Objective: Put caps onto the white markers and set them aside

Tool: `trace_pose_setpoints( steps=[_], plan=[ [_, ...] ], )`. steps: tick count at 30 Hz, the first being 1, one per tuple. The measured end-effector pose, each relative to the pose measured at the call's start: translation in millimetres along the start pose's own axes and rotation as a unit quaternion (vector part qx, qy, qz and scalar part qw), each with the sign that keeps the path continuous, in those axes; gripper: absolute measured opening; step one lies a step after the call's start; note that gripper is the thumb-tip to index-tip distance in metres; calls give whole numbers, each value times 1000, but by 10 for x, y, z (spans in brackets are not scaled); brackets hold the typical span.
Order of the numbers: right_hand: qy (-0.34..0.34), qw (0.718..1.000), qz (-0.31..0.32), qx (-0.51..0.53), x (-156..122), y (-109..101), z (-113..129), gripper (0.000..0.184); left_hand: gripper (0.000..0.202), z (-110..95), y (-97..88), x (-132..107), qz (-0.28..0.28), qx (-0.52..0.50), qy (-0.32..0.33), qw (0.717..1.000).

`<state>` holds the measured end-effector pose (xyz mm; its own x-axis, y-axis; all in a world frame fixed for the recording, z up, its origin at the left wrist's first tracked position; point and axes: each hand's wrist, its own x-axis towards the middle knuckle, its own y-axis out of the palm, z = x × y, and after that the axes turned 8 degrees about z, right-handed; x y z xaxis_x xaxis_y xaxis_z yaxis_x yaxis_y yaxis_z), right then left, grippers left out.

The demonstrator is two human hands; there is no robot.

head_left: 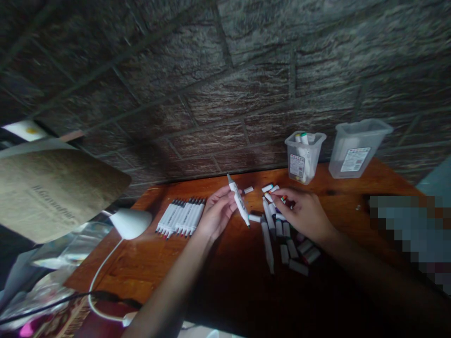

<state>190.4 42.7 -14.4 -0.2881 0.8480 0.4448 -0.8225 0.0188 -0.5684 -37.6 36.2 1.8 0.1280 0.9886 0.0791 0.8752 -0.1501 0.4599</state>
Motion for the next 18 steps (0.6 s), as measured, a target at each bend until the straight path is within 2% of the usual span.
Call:
trace_pose_setpoints(
  steps=[8,18],
  plan=[
    [4,1000,17,10,-6,16,25,18,16,-37,15,22,-16,-11,-22,1000],
    [7,999,45,13,-26,31,17,20,23,-65,-20,-3,7,-7,-25,1000]
  ],
)
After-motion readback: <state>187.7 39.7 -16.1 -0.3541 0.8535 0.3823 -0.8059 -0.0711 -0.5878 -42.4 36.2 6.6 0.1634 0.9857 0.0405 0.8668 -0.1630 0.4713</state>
